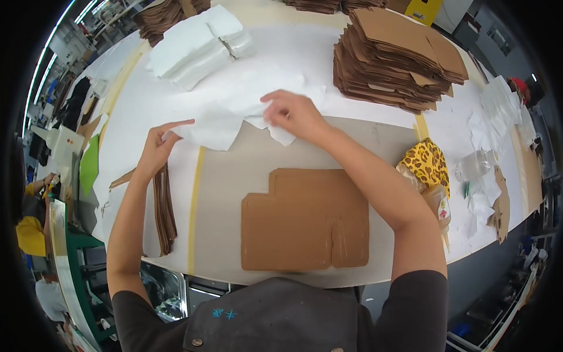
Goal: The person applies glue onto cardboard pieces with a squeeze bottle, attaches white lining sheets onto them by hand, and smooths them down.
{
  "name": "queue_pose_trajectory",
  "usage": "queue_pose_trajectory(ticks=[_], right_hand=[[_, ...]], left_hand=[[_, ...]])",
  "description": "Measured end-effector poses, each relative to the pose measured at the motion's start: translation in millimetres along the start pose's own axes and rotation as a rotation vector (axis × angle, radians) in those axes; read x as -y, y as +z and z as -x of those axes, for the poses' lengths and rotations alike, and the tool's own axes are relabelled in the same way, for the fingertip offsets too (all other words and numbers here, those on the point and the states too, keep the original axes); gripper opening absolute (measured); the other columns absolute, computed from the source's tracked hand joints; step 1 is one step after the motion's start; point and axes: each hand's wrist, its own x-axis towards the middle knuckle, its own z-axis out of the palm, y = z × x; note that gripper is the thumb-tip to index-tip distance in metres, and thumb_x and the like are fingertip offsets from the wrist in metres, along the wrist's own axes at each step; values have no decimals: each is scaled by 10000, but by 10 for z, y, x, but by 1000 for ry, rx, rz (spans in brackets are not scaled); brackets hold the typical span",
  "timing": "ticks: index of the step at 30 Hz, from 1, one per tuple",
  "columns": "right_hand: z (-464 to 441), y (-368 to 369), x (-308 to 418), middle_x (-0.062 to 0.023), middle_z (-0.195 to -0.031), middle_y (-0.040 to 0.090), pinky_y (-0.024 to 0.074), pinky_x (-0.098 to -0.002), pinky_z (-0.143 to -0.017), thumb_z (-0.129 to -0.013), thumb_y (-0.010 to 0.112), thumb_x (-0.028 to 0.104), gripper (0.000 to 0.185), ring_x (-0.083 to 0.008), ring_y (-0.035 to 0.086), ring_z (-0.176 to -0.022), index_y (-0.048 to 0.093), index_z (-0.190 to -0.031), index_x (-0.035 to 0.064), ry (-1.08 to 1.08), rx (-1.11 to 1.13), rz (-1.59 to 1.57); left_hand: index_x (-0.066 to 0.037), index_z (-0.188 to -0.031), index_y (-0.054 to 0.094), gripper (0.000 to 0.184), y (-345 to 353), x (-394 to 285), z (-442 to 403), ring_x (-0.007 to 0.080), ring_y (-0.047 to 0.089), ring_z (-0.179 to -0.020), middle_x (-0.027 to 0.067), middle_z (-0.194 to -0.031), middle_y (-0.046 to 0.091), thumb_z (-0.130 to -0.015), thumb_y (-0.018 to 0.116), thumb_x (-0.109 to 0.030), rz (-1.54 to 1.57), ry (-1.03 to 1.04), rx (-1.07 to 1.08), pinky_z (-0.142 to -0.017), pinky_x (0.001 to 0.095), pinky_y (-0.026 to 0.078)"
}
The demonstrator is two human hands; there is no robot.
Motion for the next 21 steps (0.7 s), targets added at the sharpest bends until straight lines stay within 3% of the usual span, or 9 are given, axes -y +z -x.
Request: queue_pose_trajectory(ticks=[1, 4, 8, 12, 13, 14, 16, 19, 21], right_hand=[[-164, -23, 52, -67, -1138, 661, 521, -237, -696, -913, 641, 149, 163, -128, 683, -777, 681, -953, -4, 174, -146, -323], [-643, -265, 45, -96, -1069, 660, 501, -219, -685, -914, 679, 189, 201, -126, 687, -817, 684, -994, 5, 407, -586, -906], [-741, -548, 350, -75, -1099, 645, 475, -211, -669, -892, 700, 180, 221, -110, 664, -800, 699, -1024, 3, 251, -706, -895], [-164, -534, 476, -32, -1249, 565, 426, -225, -637, -851, 709, 119, 118, -77, 584, -808, 753, -953, 81, -49, -329, -51], [23, -501, 411, -36, -1280, 558, 433, -230, -653, -838, 710, 104, 125, -74, 578, -833, 762, -952, 108, -52, -262, 106], [214, -443, 380, -37, -1298, 554, 451, -257, -730, -818, 716, 90, 138, -108, 568, -910, 768, -940, 129, 18, -208, 140], [510, -360, 280, -39, -1316, 550, 468, -284, -808, -798, 723, 77, 159, -143, 558, -988, 775, -929, 150, 94, -148, 173], [713, -249, 142, -32, -1371, 526, 358, -421, -1074, -763, 743, 78, 196, -302, 387, -1281, 780, -922, 188, -154, -158, 327], [706, -223, 169, -31, -1316, 571, 370, -408, -1058, -779, 739, 82, 177, -290, 425, -1260, 778, -924, 175, -214, -197, 400]], left_hand=[[2, -1121, 681, 256, -29, 7, -67, 145, 604, -1017, 67, -1066, 692, -951, 523, -106, 96, -66, -19, -979, 297, 459], [-11, -1079, 696, 326, -125, 102, -410, 93, 593, -922, 22, -956, 680, -1000, 534, -282, 263, -54, -206, -967, 283, 461], [-15, -1034, 708, 373, -183, -134, -681, 71, 595, -892, 23, -949, 677, -1005, 533, -343, 360, 120, -358, -946, 272, 468], [-17, -1092, 700, 271, -32, -495, -332, 144, 596, -1092, 92, -1146, 677, -990, 550, -218, -89, -182, -204, -1005, 312, 444], [-22, -1103, 698, 228, 46, -459, -195, 167, 594, -1122, 99, -1168, 676, -967, 556, -138, -138, 5, -130, -1000, 316, 448], [-26, -1113, 696, 218, 107, -412, -75, 189, 593, -1152, 106, -1190, 676, -945, 561, -58, -186, 193, -53, -996, 320, 453], [-27, -1113, 696, 236, 196, -298, 133, 206, 587, -1174, 112, -1205, 669, -926, 554, -12, -167, 165, 23, -999, 320, 450], [-36, -1101, 704, 245, 278, -163, 251, 223, 592, -1168, 112, -1187, 676, -914, 553, 11, -150, 134, 112, -980, 318, 458], [-45, -1090, 711, 229, 305, -114, 247, 222, 602, -1138, 105, -1154, 690, -921, 560, -11, -155, 134, 123, -958, 316, 469]])
